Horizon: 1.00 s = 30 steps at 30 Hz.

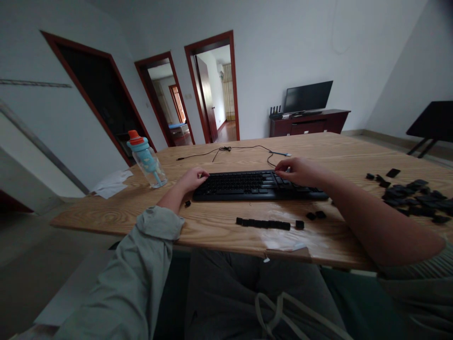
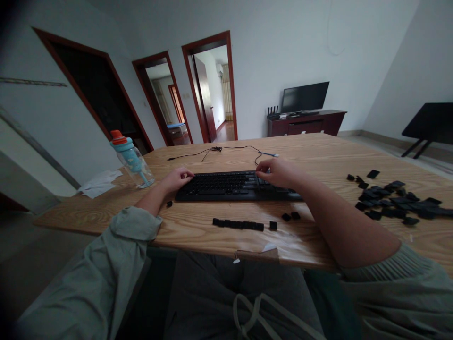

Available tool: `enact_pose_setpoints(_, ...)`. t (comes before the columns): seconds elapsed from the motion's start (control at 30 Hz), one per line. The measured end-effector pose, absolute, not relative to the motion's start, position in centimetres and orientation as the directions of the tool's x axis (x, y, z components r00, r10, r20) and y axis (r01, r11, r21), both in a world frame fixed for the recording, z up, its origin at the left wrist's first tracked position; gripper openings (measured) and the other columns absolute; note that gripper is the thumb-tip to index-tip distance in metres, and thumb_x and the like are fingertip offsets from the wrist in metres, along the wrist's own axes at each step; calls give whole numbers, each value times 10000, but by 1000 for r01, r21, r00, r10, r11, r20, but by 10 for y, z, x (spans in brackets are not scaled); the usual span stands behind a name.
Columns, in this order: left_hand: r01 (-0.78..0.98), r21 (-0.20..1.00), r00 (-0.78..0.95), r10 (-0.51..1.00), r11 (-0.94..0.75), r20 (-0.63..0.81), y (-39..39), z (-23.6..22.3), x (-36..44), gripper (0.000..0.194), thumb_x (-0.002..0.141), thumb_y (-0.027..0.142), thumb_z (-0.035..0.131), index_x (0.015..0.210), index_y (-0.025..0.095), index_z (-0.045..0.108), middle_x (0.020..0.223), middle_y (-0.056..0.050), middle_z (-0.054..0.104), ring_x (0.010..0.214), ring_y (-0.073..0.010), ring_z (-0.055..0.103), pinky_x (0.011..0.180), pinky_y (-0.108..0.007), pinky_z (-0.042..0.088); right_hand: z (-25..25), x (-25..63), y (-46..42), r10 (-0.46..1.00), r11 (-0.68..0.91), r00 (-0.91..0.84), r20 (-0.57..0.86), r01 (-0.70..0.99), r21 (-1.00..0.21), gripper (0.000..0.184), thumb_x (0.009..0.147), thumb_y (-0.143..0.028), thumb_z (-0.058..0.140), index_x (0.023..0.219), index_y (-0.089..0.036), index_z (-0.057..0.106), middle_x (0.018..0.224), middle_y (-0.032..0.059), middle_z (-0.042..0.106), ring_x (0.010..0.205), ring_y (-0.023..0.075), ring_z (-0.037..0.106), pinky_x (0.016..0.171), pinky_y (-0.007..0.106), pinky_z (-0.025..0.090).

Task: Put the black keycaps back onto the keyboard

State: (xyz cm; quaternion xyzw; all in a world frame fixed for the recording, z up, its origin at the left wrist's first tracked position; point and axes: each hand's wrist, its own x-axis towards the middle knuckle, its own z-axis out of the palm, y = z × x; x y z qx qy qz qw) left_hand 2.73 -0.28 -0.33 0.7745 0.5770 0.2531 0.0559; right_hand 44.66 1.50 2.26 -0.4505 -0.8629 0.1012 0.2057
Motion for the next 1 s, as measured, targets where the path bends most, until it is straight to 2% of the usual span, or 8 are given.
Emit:
enact_pose_setpoints(0.2, 870, 363, 239, 929, -334, 282, -8, 2, 27, 284, 796, 230, 627, 1033, 212, 782, 1016, -77, 728, 831, -204, 621, 785, -319, 484, 24, 446, 13, 817, 577, -509, 271, 734, -359, 272, 887, -424, 569, 901, -216, 743, 888, 72, 767, 760, 221, 664, 683, 332, 481)
enact_pose_setpoints(0.37, 873, 418, 135, 949, -251, 286, -13, 1, 27, 263, 810, 292, 656, 1016, 190, 784, 777, -45, 695, 741, -199, 604, 704, -309, 452, 23, 446, 14, 822, 569, -507, 260, 739, -360, 269, 892, -413, 573, 918, -207, 744, 883, 77, 763, 748, 225, 663, 677, 334, 471)
enact_pose_setpoints(0.47, 878, 406, 145, 949, -254, 280, -15, 1, 26, 254, 831, 301, 636, 998, 181, 785, 705, -33, 662, 711, -190, 591, 693, -305, 439, 21, 447, 15, 823, 567, -508, 252, 742, -358, 274, 896, -413, 566, 923, -208, 745, 894, 75, 765, 750, 223, 664, 671, 333, 468)
enact_pose_setpoints(0.73, 896, 340, 183, 935, -287, 305, -13, 3, 25, 177, 810, 280, 644, 905, 225, 784, 926, -63, 746, 841, -218, 634, 779, -325, 473, 22, 446, 15, 824, 566, -504, 258, 739, -366, 280, 879, -438, 591, 908, -211, 752, 881, 78, 767, 744, 230, 663, 661, 340, 471)
enact_pose_setpoints(1.0, 887, 358, 189, 938, -290, 292, -12, 3, 23, 178, 815, 294, 638, 890, 235, 789, 964, -77, 761, 906, -237, 662, 842, -354, 502, 21, 447, 16, 816, 578, -518, 255, 728, -370, 304, 883, -463, 571, 904, -222, 753, 854, 70, 759, 723, 215, 651, 658, 334, 473)
